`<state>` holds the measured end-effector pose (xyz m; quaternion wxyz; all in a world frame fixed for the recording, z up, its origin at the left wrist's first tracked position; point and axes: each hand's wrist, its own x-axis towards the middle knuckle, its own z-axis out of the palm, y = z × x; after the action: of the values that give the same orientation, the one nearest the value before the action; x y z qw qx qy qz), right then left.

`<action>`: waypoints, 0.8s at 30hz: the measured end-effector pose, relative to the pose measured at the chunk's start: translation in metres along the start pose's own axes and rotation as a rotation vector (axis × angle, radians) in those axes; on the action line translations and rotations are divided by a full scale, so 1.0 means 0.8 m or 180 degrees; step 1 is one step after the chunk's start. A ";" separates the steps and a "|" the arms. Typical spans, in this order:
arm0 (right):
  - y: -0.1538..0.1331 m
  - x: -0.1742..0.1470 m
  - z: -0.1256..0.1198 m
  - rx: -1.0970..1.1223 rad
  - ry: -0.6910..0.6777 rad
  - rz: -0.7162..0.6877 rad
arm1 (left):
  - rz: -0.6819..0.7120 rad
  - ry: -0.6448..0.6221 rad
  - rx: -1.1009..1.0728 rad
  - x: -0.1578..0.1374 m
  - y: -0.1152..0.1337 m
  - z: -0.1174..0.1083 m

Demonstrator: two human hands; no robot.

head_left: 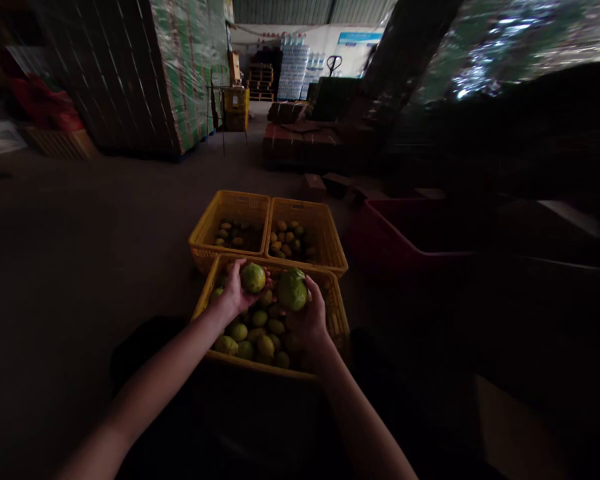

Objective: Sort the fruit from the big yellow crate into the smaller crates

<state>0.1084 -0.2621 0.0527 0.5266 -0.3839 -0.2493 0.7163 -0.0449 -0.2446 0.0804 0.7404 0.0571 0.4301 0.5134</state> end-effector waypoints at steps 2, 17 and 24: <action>-0.005 0.000 -0.005 0.0151 0.0019 0.0105 | 0.0140 0.0057 0.0320 0.003 -0.008 -0.007; -0.051 -0.041 -0.025 0.0854 0.0266 0.0762 | -0.0083 0.0055 0.2771 0.038 0.076 -0.045; -0.009 -0.026 -0.041 0.0344 0.0027 0.0516 | 0.0022 0.0172 0.3816 0.038 0.002 -0.119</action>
<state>0.1419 -0.2810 0.0452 0.4879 -0.3769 -0.1762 0.7674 -0.1090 -0.2532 0.0047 0.5662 0.4531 0.6632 0.1850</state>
